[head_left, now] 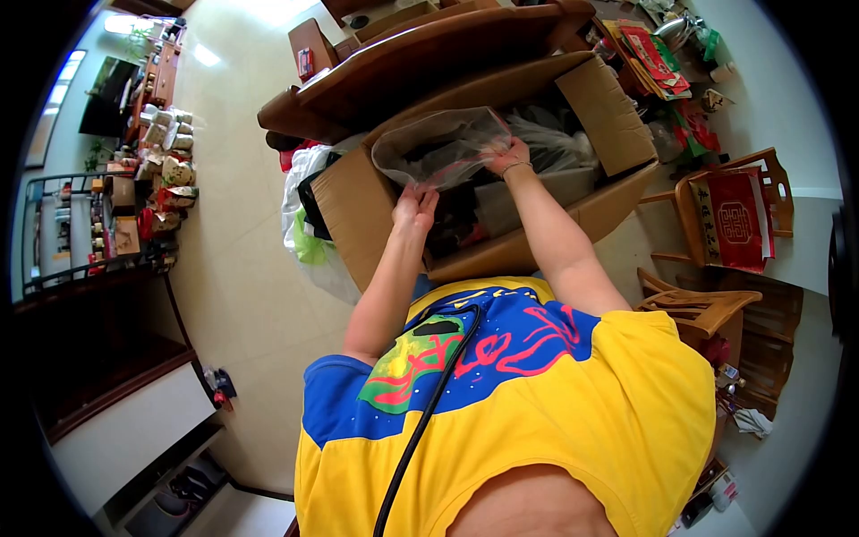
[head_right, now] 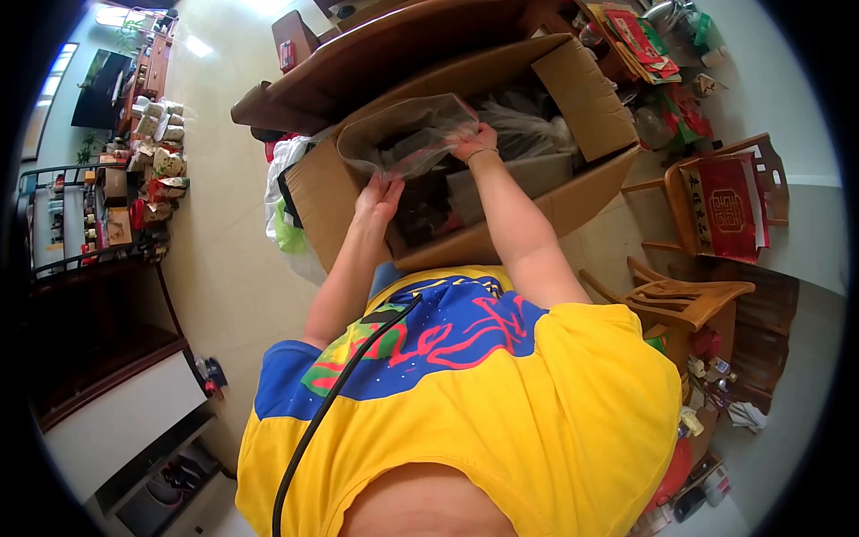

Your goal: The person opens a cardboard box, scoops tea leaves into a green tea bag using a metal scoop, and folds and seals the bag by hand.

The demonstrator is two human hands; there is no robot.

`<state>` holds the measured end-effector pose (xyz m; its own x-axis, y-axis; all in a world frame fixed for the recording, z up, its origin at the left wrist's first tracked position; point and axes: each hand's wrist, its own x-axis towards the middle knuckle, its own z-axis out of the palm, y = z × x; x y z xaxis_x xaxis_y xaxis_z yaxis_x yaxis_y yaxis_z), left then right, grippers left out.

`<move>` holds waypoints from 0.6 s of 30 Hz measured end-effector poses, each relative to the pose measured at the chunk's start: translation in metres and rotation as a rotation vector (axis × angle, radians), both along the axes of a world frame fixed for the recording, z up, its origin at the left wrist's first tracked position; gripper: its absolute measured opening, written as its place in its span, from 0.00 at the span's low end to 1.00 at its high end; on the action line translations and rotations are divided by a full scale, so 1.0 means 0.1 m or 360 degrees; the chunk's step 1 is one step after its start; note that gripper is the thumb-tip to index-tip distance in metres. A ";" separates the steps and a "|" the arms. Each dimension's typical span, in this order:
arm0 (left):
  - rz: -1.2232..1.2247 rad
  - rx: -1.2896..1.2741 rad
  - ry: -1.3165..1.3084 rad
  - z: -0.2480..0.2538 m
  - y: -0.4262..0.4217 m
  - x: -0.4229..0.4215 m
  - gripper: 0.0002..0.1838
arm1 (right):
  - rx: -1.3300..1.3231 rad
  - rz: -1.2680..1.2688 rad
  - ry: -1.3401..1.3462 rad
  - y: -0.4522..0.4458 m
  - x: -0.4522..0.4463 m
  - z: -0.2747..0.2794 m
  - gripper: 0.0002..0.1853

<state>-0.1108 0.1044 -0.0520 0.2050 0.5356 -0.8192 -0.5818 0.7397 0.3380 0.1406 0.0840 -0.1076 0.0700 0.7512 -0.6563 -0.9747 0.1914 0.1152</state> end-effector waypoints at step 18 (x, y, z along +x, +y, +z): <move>-0.0254 0.0101 0.0357 0.04 0.16 0.20 0.12 | -0.0566 0.0330 -0.1767 -0.30 -0.13 0.50 0.15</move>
